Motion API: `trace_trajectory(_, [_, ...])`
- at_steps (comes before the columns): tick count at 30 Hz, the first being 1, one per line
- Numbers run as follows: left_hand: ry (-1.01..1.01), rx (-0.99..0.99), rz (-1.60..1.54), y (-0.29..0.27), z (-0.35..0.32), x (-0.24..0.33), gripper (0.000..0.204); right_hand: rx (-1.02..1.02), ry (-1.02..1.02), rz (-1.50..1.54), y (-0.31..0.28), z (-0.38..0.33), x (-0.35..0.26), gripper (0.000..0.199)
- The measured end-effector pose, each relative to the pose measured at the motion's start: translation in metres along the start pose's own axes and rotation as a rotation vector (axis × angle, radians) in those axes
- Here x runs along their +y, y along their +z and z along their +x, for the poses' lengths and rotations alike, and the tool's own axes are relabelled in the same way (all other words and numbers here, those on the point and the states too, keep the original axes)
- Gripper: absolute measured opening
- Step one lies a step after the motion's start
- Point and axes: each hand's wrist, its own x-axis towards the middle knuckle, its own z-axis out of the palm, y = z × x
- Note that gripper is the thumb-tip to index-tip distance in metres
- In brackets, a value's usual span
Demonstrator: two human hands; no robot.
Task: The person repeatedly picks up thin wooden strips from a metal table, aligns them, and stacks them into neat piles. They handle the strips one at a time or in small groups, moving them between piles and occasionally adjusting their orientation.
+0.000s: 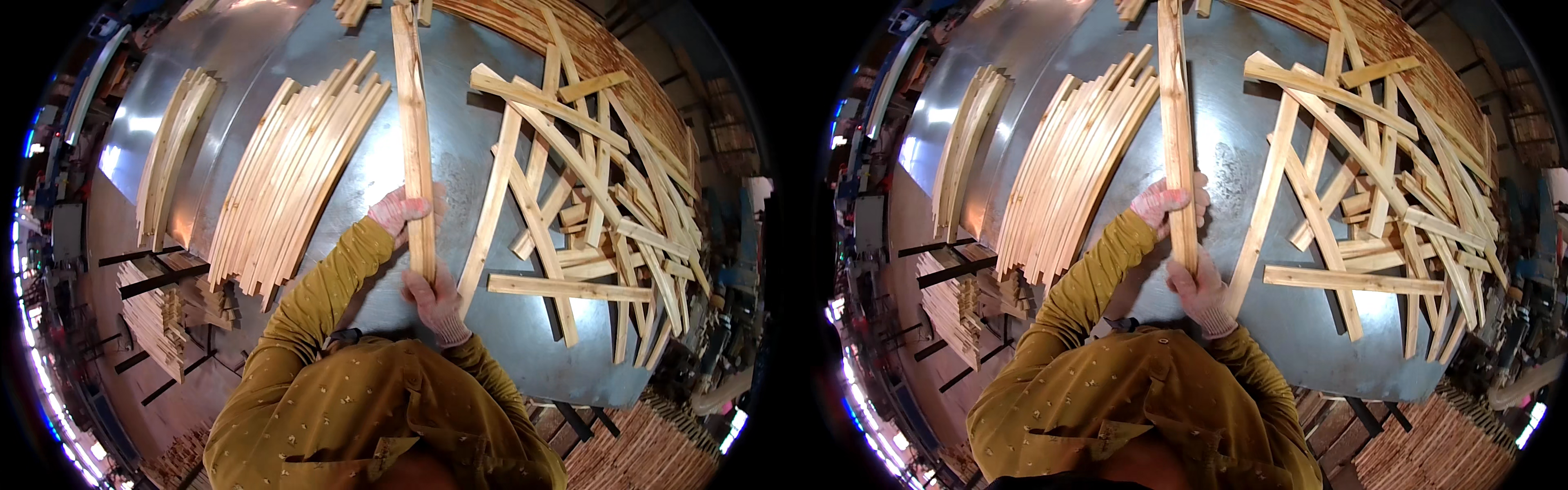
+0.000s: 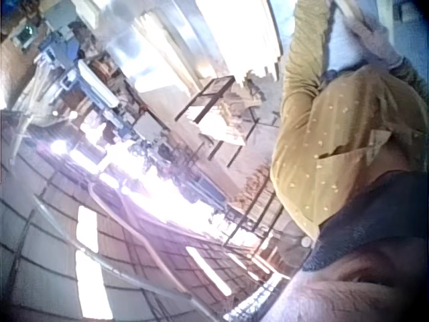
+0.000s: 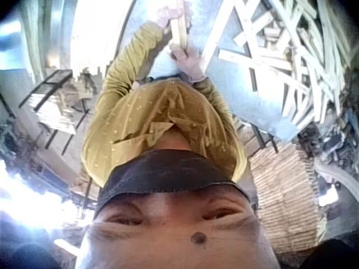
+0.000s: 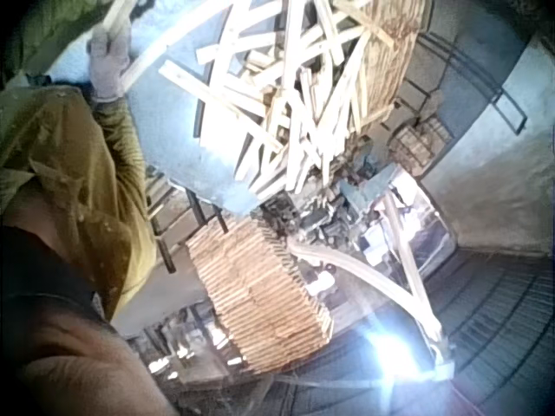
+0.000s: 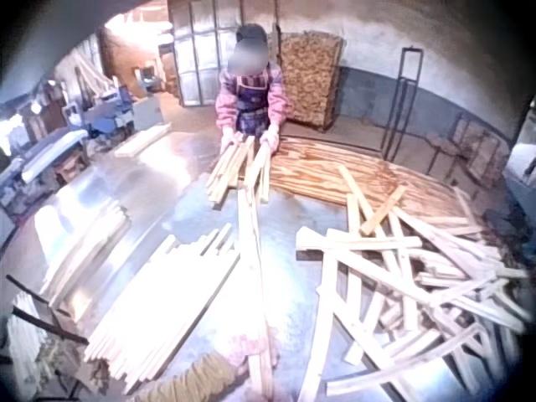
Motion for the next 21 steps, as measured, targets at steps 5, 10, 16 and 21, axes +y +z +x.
trace_trajectory(5, [0.324, 0.261, 0.528, -0.016, -0.033, -0.004, 0.046, -0.120, -0.076, 0.117, 0.003, 0.041, -0.033, 0.027])
trace_trajectory(10, [0.445, 0.291, 0.755, -0.053, -0.072, -0.030, 0.026, -0.032, -0.289, 0.015, 0.017, 0.243, -0.141, 0.040])
trace_trajectory(16, [0.356, 0.417, 0.252, -0.091, -0.087, -0.021, 0.048, 0.424, -0.016, -1.337, -0.085, 0.326, -0.160, 0.088])
trace_trajectory(21, [0.240, 0.418, 0.211, -0.086, -0.057, -0.034, 0.052, 0.439, 0.401, -1.396, -0.165, 0.261, -0.090, 0.065])
